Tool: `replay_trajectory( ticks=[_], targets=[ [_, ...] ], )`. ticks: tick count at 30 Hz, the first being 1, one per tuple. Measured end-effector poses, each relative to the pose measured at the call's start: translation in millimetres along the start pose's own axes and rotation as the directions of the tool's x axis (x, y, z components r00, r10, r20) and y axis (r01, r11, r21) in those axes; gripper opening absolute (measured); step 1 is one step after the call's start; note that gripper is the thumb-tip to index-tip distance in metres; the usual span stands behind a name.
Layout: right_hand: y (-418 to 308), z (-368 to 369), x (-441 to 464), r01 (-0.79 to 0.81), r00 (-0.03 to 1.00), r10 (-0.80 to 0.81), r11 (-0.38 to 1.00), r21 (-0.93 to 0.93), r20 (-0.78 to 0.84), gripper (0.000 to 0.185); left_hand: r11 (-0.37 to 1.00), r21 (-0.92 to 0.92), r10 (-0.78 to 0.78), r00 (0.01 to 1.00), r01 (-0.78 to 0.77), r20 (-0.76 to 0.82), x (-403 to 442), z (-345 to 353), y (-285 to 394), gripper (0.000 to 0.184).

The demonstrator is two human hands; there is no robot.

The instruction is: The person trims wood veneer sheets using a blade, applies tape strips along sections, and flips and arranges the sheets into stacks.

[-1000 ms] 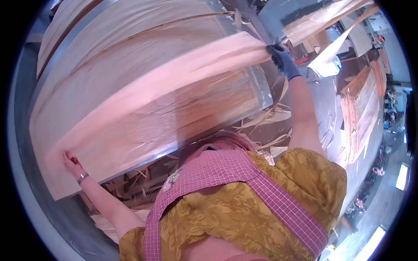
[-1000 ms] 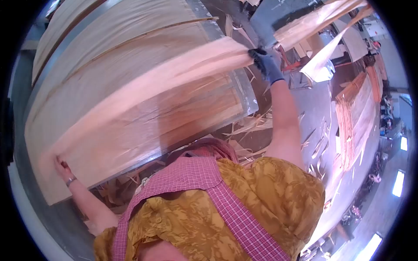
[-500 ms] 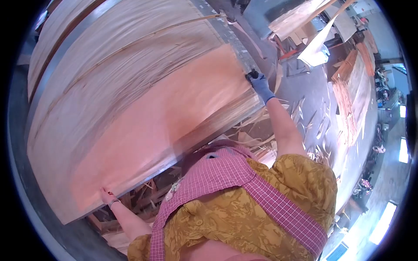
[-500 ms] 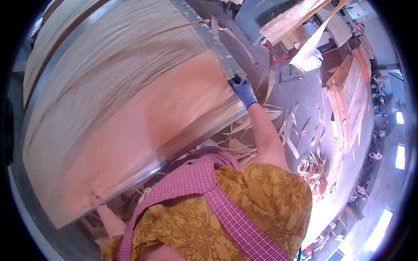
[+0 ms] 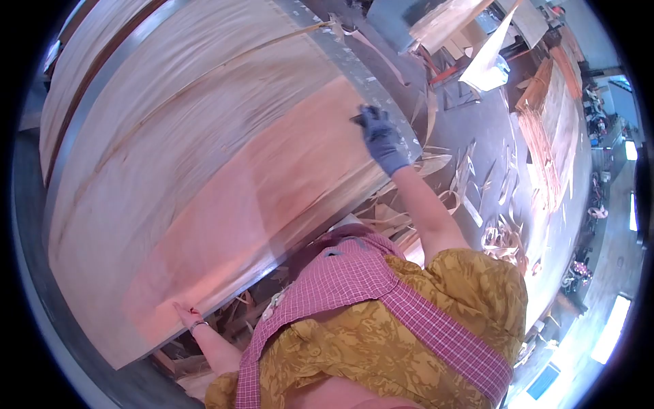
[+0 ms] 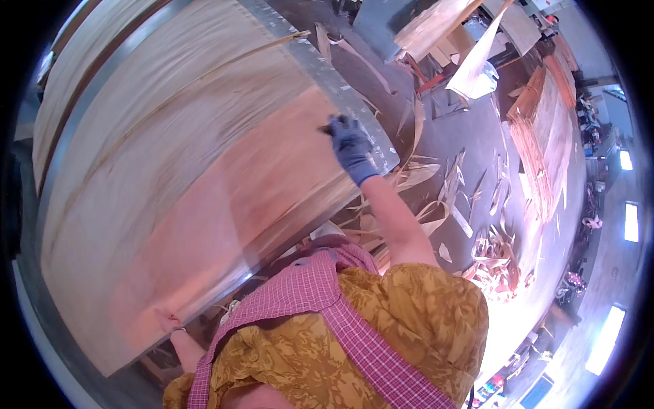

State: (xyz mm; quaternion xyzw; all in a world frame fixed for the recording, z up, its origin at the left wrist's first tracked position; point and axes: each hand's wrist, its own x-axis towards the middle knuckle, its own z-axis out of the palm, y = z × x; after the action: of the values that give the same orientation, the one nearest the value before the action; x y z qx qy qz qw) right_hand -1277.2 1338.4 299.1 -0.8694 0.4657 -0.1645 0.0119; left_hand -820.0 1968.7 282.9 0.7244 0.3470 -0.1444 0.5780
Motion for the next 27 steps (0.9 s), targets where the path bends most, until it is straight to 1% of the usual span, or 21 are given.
replay_trajectory(
  ticks=[1,2,3,4,7,9,12,15,18,21,24,27],
  targets=[
    [-25,0,8,0.042,0.998,-0.036,0.993,-0.113,0.054,0.051,1.000,-0.024,-0.015,0.999,0.016,0.030,-2,5,-3,0.037],
    [-37,12,14,0.109,0.994,-0.106,0.989,-0.105,0.034,0.048,0.998,-0.049,-0.028,0.998,0.031,0.059,6,5,-13,0.035],
    [-54,15,20,0.133,0.991,-0.131,0.989,-0.067,0.029,0.048,0.996,-0.073,-0.039,0.995,0.045,0.087,6,8,-15,0.034],
    [-68,15,26,0.157,0.987,-0.156,0.987,-0.031,0.024,0.049,0.997,-0.066,-0.046,0.997,0.050,0.059,6,12,-16,0.031],
    [-85,22,38,0.094,0.980,-0.078,0.993,-0.078,0.182,0.048,0.998,-0.031,-0.054,0.998,0.054,-0.015,0,27,-19,0.024],
    [-82,33,40,0.043,0.981,-0.027,0.996,-0.079,0.190,0.047,0.999,-0.003,-0.039,0.998,0.039,-0.049,10,27,-25,0.020],
    [-80,29,39,0.008,0.978,0.010,0.996,-0.089,0.207,0.047,1.000,0.012,0.010,0.999,-0.009,-0.035,11,28,-23,0.020],
    [-79,27,40,-0.018,0.976,0.033,0.997,-0.073,0.213,0.047,0.996,-0.026,0.083,0.995,-0.082,0.048,11,28,-20,0.022],
    [-75,30,44,-0.041,0.973,0.060,0.996,-0.085,0.223,0.048,0.993,-0.027,0.113,0.993,-0.112,0.041,-1,33,-15,0.023],
    [-70,32,46,-0.070,0.971,0.093,0.992,-0.109,0.220,0.047,0.990,-0.092,0.114,0.992,-0.109,0.051,-10,35,-11,0.020],
    [-67,32,47,-0.087,0.974,0.109,0.990,-0.115,0.199,0.045,0.966,-0.200,0.172,0.985,-0.163,0.028,-21,39,-2,0.017],
    [-65,35,47,-0.080,0.979,0.100,0.990,-0.119,0.179,0.046,0.941,-0.165,0.304,0.952,-0.295,0.033,-36,46,25,0.015]
  ],
)
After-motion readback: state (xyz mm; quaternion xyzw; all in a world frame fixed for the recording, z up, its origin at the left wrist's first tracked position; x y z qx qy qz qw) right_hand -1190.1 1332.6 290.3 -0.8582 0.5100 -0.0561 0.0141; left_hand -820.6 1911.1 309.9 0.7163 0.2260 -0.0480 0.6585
